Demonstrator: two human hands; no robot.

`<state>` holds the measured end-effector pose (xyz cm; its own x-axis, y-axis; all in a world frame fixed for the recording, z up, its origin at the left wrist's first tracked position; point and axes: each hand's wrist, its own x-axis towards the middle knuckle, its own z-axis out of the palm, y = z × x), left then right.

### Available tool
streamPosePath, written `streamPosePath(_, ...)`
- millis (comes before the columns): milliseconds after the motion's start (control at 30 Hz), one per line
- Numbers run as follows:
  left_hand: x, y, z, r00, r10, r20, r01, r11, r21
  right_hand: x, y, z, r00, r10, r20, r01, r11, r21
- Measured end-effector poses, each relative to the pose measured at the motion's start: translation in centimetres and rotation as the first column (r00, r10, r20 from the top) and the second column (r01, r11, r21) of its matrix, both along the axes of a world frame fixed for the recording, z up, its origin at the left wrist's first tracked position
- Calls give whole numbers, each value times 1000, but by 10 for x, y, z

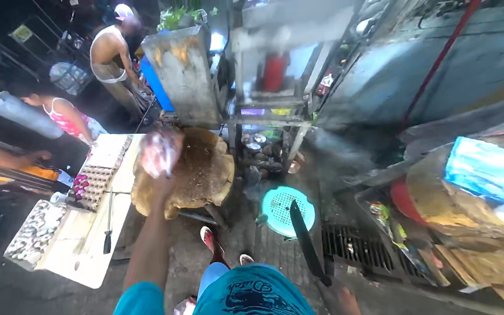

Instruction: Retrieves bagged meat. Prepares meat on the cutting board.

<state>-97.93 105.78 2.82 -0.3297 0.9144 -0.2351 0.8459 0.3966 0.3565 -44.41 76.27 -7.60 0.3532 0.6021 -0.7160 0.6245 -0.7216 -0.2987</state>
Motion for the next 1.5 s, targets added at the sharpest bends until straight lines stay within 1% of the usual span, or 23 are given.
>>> streamPosePath(33,1,15,-26,996,-92,-7,91,992,-89,-10,-3,-4,1000,-11,8,11,1000,-14)
streamPosePath(67,9,32,-39,986,-165,8,164,975,-149,-20,-2,-5,1000,-24,18,24,999,-28)
streamPosePath(133,23,54,-56,967,-255,6,253,953,-168,-40,1,-2,997,-57,52,59,998,-33)
streamPosePath(233,2,54,-81,920,-378,100,390,908,-153,-86,25,19,992,-122,43,123,992,-5)
streamPosePath(300,-4,54,-83,906,-379,187,408,900,-150,-116,49,30,981,-189,42,188,982,28)
streamPosePath(400,-12,46,-76,913,-294,282,354,915,-193,-143,80,50,974,-217,59,212,974,82)
streamPosePath(467,-24,49,-58,922,-242,302,302,938,-169,-154,113,68,981,-191,36,186,977,106)
streamPosePath(533,-33,57,-29,931,-215,295,259,959,-118,-161,147,82,988,-153,-37,157,970,186)
streamPosePath(600,-39,66,-3,940,-191,282,213,976,-52,-168,182,90,973,-118,-196,162,960,227)
streamPosePath(633,-41,72,6,945,-169,281,174,985,8,-172,202,93,942,-105,-317,186,954,236)
streamPosePath(700,-44,80,18,951,-111,288,74,988,137,-183,246,93,814,-53,-579,215,953,214)
streamPosePath(767,-44,85,34,948,-49,313,-16,980,200,-196,289,92,685,19,-729,148,975,165)
streamPosePath(833,-42,95,53,948,7,319,-92,963,253,-208,331,95,621,108,-776,6,990,143)
streamPosePath(933,-38,116,73,944,84,320,-192,927,321,-227,376,87,551,245,-798,-175,969,176)
streamPosePath(1000,-31,127,75,948,106,301,-218,902,371,-243,402,82,502,307,-808,-255,946,201)
streamPosePath(1100,-17,125,67,946,125,299,-249,871,423,-289,439,88,494,361,-791,-377,909,179)
streamPosePath(1200,0,118,64,902,143,408,-358,776,519,-338,473,98,464,449,-764,-473,854,215)
streamPosePath(1267,-1,100,66,801,137,583,-514,657,552,-352,482,96,439,547,-713,-534,797,283)
streamPosePath(1300,-10,84,64,689,120,715,-642,557,527,-350,482,95,442,580,-684,-557,776,298)
streamPosePath(1367,-48,41,42,386,89,918,-886,313,342,-330,478,93,509,577,-638,-556,787,268)
streamPosePath(1433,-97,-5,-14,32,176,984,-998,62,22,-292,470,91,589,530,-610,-522,826,213)
streamPosePath(1467,-117,-32,-51,-131,227,965,-991,-5,-133,-271,461,89,629,497,-598,-488,851,194)
streamPosePath(1500,-131,-50,-83,-249,247,936,-968,-23,-252,-253,453,84,665,461,-587,-427,880,207)
